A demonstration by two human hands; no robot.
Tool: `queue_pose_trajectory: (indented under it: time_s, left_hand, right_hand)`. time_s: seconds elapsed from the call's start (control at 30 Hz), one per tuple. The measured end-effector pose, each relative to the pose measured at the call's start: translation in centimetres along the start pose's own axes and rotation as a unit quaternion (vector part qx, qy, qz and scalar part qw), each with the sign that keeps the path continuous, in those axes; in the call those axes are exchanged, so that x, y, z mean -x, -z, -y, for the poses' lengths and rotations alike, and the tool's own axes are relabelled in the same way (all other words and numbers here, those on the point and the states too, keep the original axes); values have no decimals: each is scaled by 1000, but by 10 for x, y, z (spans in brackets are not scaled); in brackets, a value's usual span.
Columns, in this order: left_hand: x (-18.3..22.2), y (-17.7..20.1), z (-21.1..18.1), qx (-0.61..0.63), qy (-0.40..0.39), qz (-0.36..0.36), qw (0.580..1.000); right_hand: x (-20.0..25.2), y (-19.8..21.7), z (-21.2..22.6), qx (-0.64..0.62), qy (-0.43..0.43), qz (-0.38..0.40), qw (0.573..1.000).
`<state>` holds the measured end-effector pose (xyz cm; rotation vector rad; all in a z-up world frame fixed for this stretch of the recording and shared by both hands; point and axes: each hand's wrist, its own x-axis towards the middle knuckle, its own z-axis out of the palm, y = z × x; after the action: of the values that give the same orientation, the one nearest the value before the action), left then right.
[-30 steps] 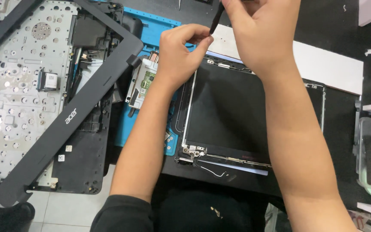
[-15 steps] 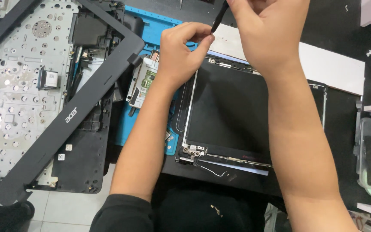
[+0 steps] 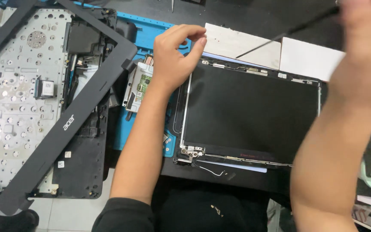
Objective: The person is repairing a laptop by unscrewing components and adjusting internal cables.
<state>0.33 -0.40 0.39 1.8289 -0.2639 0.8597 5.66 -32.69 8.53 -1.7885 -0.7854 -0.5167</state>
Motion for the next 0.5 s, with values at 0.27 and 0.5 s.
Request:
queue_pose_trajectory:
  time_s: [0.27, 0.5]
  left_hand:
    - [16, -17, 14, -144, -24, 137, 980]
    - [19, -19, 11, -171, -69, 259, 948]
  right_hand:
    - [168, 120, -1, -84, -232, -339, 908]
    - [254, 122, -12, -85, -247, -397, 880]
